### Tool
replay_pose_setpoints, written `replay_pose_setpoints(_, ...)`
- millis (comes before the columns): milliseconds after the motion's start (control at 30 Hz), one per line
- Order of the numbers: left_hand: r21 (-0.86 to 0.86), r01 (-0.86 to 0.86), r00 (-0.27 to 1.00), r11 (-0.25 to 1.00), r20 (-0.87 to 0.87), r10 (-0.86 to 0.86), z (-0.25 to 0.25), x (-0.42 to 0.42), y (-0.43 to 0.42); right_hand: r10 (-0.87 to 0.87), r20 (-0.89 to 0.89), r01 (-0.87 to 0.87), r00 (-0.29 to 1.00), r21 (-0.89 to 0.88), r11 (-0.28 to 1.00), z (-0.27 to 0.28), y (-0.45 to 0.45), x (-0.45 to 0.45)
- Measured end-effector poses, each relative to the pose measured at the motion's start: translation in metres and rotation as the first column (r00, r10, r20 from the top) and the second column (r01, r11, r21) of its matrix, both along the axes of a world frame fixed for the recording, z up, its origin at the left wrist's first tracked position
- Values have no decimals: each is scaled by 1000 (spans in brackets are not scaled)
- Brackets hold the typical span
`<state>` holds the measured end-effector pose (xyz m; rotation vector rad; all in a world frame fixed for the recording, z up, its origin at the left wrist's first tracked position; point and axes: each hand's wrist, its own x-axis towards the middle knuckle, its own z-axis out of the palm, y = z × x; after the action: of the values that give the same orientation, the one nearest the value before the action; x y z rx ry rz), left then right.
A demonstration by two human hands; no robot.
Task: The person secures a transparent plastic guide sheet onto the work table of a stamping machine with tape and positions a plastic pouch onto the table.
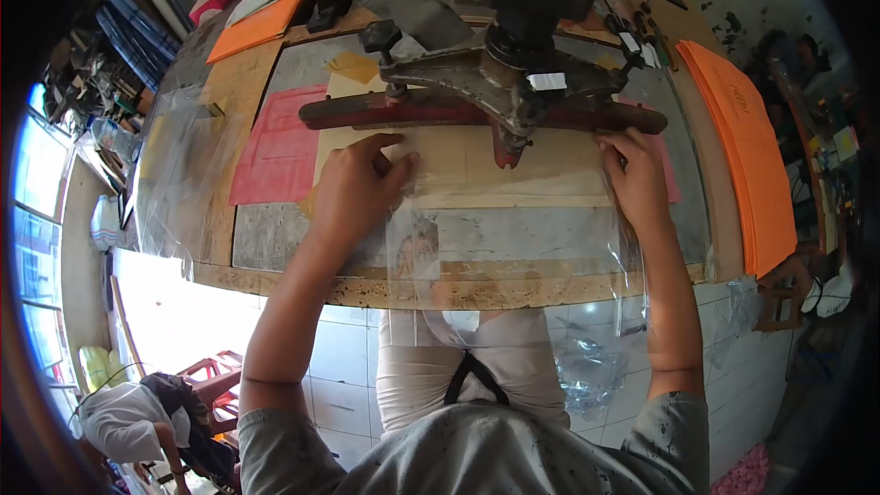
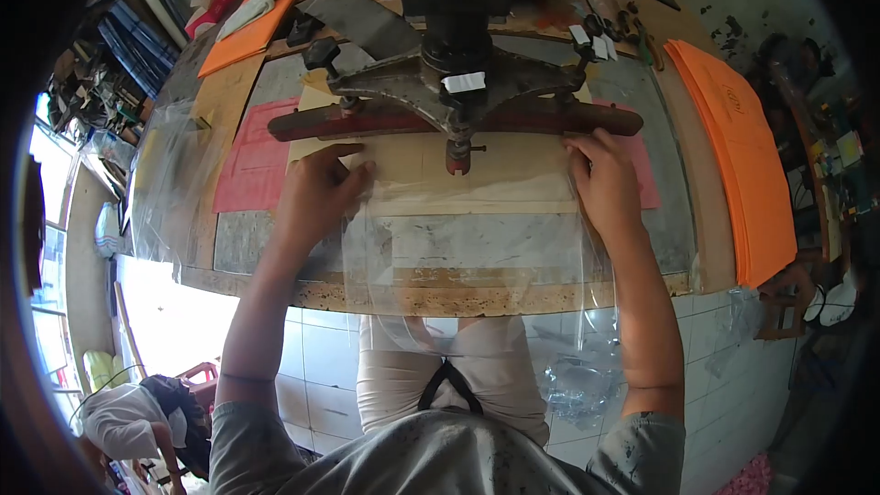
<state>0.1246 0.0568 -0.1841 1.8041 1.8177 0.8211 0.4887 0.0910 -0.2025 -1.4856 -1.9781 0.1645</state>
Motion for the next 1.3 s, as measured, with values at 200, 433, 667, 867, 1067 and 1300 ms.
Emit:
replay_pose_setpoints(200, -8, 6, 999, 1000, 36, -5, -10, -3, 0, -29, 34, 30, 999, -42, 999, 3, -1, -2)
replay_pose_setpoints(433, -76, 4, 997, 997, 75, 2, -6, -2, 1, -16, 15, 16, 1000, -48, 999, 3, 0, -2)
replay_pose_setpoints(667, -43, 21, 997, 999, 70, -18, -8, -4, 0, 16, -2, -16, 1000, 11, 1000, -1, 1, 0)
replay_pose_setpoints(867, 2, 21, 1000, 1000, 10, -21, -10, -5, -2, -16, 42, 16, 999, -13, 1000, 3, -4, -4)
replay_pose_setpoints(1067, -12, 35, 998, 999, 46, -34, -9, -6, -3, -12, 67, 11, 998, 15, 1000, 1, -5, -4)
replay_pose_setpoints(1300, -52, 12, 995, 999, 102, -6, -3, -3, -6, -13, 43, 13, 999, -1, 1000, 4, -6, -6)
